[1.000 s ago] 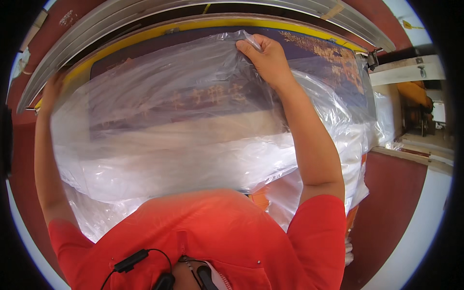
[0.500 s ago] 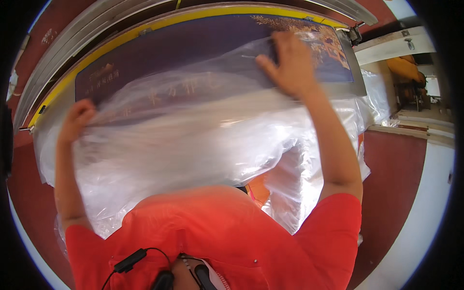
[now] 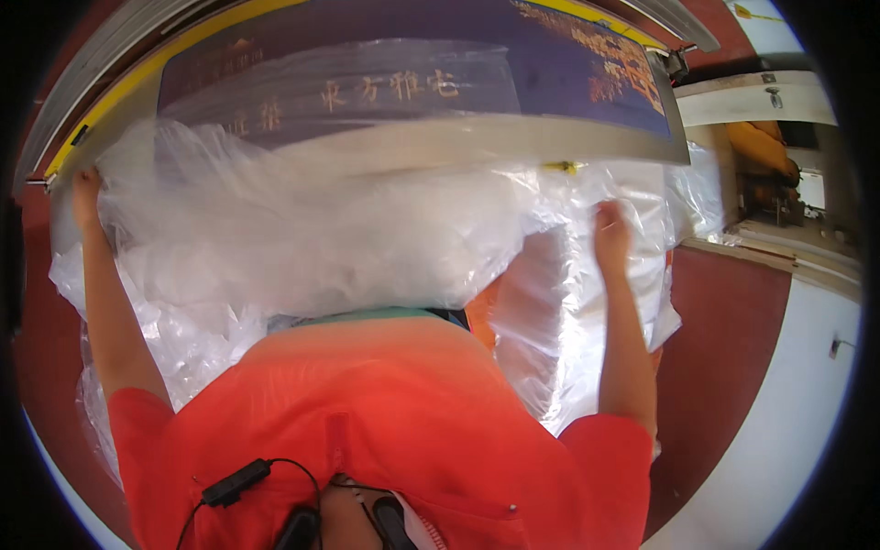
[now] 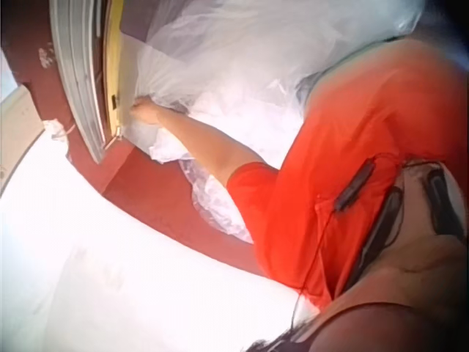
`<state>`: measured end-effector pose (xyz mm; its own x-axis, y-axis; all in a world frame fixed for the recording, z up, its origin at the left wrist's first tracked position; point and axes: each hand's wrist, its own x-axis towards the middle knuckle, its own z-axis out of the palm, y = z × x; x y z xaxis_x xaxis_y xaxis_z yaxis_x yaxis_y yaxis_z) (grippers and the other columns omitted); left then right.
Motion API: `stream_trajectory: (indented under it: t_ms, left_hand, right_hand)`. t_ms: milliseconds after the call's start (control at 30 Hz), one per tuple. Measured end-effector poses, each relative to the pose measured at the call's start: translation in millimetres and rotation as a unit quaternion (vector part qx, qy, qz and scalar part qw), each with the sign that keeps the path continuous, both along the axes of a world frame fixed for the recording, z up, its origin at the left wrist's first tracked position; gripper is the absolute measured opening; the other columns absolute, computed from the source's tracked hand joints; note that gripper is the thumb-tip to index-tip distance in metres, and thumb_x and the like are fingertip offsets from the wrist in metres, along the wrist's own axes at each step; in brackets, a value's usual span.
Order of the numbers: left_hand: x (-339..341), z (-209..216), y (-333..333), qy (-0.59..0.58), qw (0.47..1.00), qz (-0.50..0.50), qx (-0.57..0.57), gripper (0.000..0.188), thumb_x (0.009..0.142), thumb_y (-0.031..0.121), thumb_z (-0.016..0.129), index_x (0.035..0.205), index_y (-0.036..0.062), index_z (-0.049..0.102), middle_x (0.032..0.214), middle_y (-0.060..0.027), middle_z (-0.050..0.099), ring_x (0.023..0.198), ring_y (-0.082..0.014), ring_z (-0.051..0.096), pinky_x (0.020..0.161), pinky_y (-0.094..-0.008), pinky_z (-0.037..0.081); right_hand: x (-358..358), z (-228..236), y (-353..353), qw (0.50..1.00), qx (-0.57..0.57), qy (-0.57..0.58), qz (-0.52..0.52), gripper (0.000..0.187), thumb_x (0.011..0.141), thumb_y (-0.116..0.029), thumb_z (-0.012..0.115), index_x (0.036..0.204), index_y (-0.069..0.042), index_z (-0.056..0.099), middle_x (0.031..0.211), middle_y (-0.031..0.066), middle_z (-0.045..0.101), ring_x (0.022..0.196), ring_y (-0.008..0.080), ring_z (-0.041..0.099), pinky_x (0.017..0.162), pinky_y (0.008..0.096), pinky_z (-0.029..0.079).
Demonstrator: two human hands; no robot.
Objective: The person wraps a large rectangular object, which appears to be a framed picture or artwork, with a clear plastic sheet. They repeatedly smooth the plastic over the surface, fold the edges, and adjust the covering to ensure it is secure and taut.
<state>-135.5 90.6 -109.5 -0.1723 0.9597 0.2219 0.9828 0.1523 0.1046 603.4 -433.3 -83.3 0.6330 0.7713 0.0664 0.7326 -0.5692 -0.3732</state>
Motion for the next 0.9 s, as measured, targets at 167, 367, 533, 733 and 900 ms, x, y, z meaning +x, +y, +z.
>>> stream_trajectory:
  t_ms: [167, 367, 533, 733, 900]
  left_hand:
    - [10.4, 1.3, 15.9, -0.023, 0.999, -0.001, -0.046, 0.045, 0.073, 0.042, 0.039, 0.096, 0.0059, 0.053, 0.097, -0.0182, 0.054, 0.093, -0.0356, 0.05, 0.078, -0.0412, 0.039]
    - [45.5, 18.4, -16.3, -0.024, 0.999, 0.009, 0.041, 0.045, 0.075, 0.045, 0.041, 0.1, 0.0091, 0.05, 0.098, -0.019, 0.053, 0.094, -0.035, 0.049, 0.078, -0.0401, 0.039]
    - [26.1, 6.6, -2.5, -0.043, 0.998, -0.041, 0.033, 0.042, 0.078, 0.045, 0.038, 0.102, 0.0114, 0.048, 0.1, -0.0181, 0.053, 0.095, -0.0352, 0.049, 0.079, -0.0417, 0.039]
    - [53.4, 14.2, -13.5, -0.022, 0.997, -0.049, 0.062, 0.041, 0.078, 0.043, 0.04, 0.099, 0.009, 0.048, 0.096, -0.0186, 0.054, 0.09, -0.0364, 0.05, 0.075, -0.0418, 0.04]
    - [18.4, -1.5, 2.3, -0.062, 0.991, -0.095, 0.076, 0.038, 0.08, 0.041, 0.039, 0.097, 0.0084, 0.048, 0.093, -0.0187, 0.055, 0.088, -0.0366, 0.051, 0.072, -0.0421, 0.04]
  right_hand:
    - [-133.0, -70.1, -26.6, 0.864, -0.113, 0.49, 0.029, 0.034, 0.08, -0.021, 0.046, 0.109, -0.003, 0.041, 0.091, 0.0058, 0.053, 0.082, 0.0139, 0.051, 0.068, 0.0255, 0.042]
    - [-61.6, 38.1, -23.0, 0.789, 0.371, 0.489, -0.042, 0.009, 0.081, -0.009, 0.042, 0.078, -0.008, 0.051, 0.077, 0.0018, 0.052, 0.072, 0.0125, 0.051, 0.07, 0.0285, 0.042]
    - [-123.6, 66.8, -9.3, 0.544, 0.45, 0.651, -0.279, 0.034, 0.082, -0.035, 0.041, 0.102, -0.008, 0.048, 0.098, 0.0082, 0.053, 0.09, 0.0189, 0.048, 0.077, 0.0308, 0.041]
    - [-101.8, 63.6, -16.1, 0.658, 0.43, 0.542, -0.297, 0.045, 0.08, -0.046, 0.037, 0.108, -0.012, 0.045, 0.1, 0.0089, 0.052, 0.094, 0.0233, 0.048, 0.079, 0.0385, 0.041]
    - [-26.3, 87.3, -55.2, 0.717, 0.379, 0.574, -0.114, 0.045, 0.083, -0.046, 0.032, 0.107, -0.01, 0.045, 0.097, 0.0107, 0.052, 0.086, 0.0245, 0.051, 0.075, 0.0419, 0.044]
